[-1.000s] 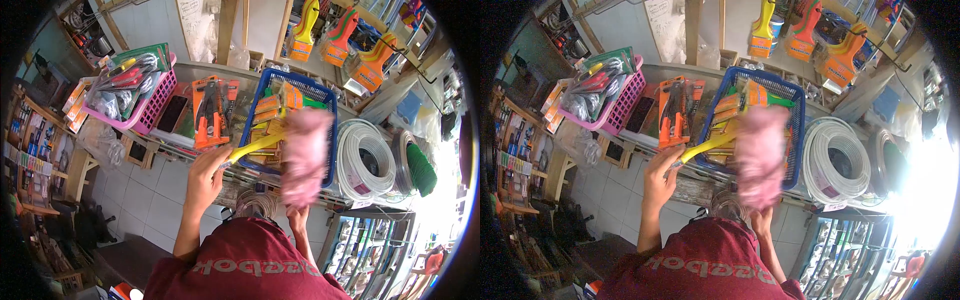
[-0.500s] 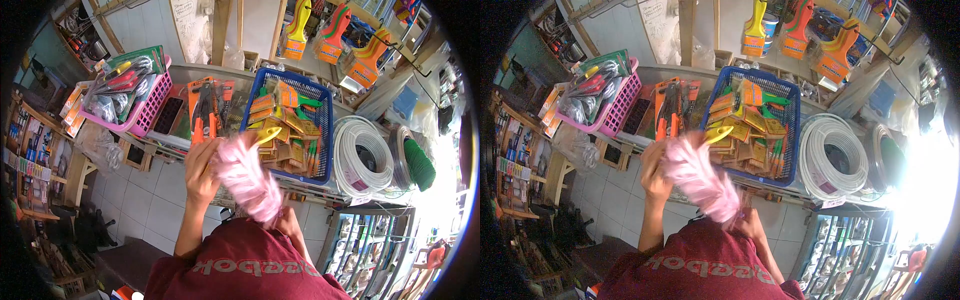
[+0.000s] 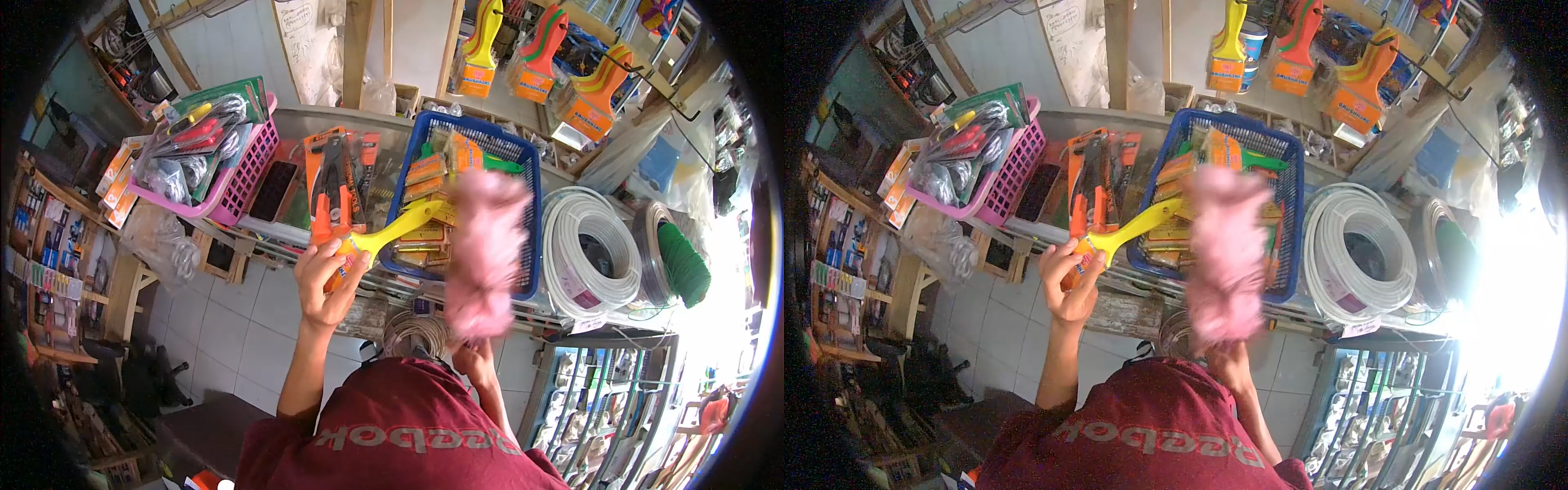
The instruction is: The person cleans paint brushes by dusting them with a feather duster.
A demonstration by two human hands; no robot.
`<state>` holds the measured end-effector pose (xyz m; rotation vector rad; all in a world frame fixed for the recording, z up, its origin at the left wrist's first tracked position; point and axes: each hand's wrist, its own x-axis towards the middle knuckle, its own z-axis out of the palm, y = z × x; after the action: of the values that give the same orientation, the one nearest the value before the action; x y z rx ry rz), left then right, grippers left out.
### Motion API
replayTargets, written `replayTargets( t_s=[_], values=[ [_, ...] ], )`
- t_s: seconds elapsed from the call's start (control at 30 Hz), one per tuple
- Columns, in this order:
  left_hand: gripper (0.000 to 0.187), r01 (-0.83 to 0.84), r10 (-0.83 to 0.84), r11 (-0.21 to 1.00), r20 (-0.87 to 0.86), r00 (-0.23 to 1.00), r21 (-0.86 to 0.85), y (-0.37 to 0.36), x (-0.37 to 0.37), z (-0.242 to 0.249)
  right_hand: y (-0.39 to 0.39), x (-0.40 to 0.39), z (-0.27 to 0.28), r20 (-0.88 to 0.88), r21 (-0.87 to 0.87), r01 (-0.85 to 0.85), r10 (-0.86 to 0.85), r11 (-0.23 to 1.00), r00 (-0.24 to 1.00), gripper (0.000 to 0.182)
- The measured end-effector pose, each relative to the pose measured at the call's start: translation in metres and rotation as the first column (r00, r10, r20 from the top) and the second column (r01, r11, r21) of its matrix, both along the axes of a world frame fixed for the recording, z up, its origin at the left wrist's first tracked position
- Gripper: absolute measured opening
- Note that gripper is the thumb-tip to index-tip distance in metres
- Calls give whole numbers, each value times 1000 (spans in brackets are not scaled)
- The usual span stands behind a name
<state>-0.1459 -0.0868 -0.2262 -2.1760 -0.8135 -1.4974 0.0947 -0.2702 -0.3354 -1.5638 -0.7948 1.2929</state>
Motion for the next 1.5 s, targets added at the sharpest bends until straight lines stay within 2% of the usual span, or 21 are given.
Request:
replayTargets(
  t_s=[0.13,0.2,0.23,0.3,0.37,0.4,0.47,0.53,0.57,0.63,0.73,0.77,0.8,0.87,0.93,1.03,1.07,1.2,1.27,1.47,1.5],
  values=[
    [34,1,0,999,-10,1000,39,2,0,-1,8,-10,22,328,251,-225,136,941,935,18],
    [34,-13,14,999,-15,1000,49,2,-3,0,10,-5,9,151,55,9,-17,998,988,15],
    [34,-25,26,999,-20,999,47,0,-4,0,7,1,10,-205,13,144,-138,990,969,6],
    [33,-29,30,999,-27,999,45,0,-7,1,3,11,14,-177,-72,-75,61,995,982,24],
    [33,-19,20,999,-22,1000,40,0,-7,0,-13,3,-41,244,153,-133,93,979,965,28],
    [32,-12,12,999,-26,1000,30,0,-9,0,5,-17,55,103,-43,-241,245,969,964,27],
    [31,-4,4,1000,-33,999,13,2,-15,0,7,-11,6,329,100,-237,192,966,924,22],
    [31,-53,53,997,17,998,52,2,-12,3,8,-7,2,-41,-6,177,-178,984,983,7],
    [31,-73,70,995,38,997,69,2,-11,5,8,-1,2,-143,79,107,-95,991,985,15],
    [31,-65,63,996,28,998,67,-1,-9,8,1,5,-4,-491,-171,192,-253,966,833,29],
    [26,76,-77,997,97,992,10,-1,-7,7,-4,0,6,303,105,-223,182,969,935,32],
    [24,145,-141,989,135,981,-13,0,-7,6,-3,3,5,427,94,-278,213,956,879,33],
    [25,148,-130,986,205,970,-77,2,-3,6,4,7,5,235,-183,-280,318,943,918,30],
    [27,160,-84,967,341,936,-199,5,11,6,8,-8,6,248,243,137,-198,960,948,19],
    [32,485,-157,775,619,769,-405,1,14,11,5,1,19,-269,1,214,-206,977,941,8],
    [34,933,49,236,962,267,-271,-10,23,21,-6,3,-1,39,146,26,-32,989,999,18],
    [35,939,48,199,960,276,-280,-11,26,21,-9,2,-6,205,151,-59,27,987,978,26],
    [34,884,32,172,899,437,-435,-10,29,12,-8,-4,4,-52,144,101,-95,984,994,29],
    [33,840,96,182,859,503,-512,-12,34,18,-13,16,-16,162,194,-53,21,980,987,16],
    [30,594,-250,558,565,786,-580,-6,45,14,-8,16,17,87,76,-5,-2,997,996,21],
    [31,506,-238,596,464,853,-623,-9,47,24,-14,18,28,-99,122,-47,59,991,993,24]
  ],
)
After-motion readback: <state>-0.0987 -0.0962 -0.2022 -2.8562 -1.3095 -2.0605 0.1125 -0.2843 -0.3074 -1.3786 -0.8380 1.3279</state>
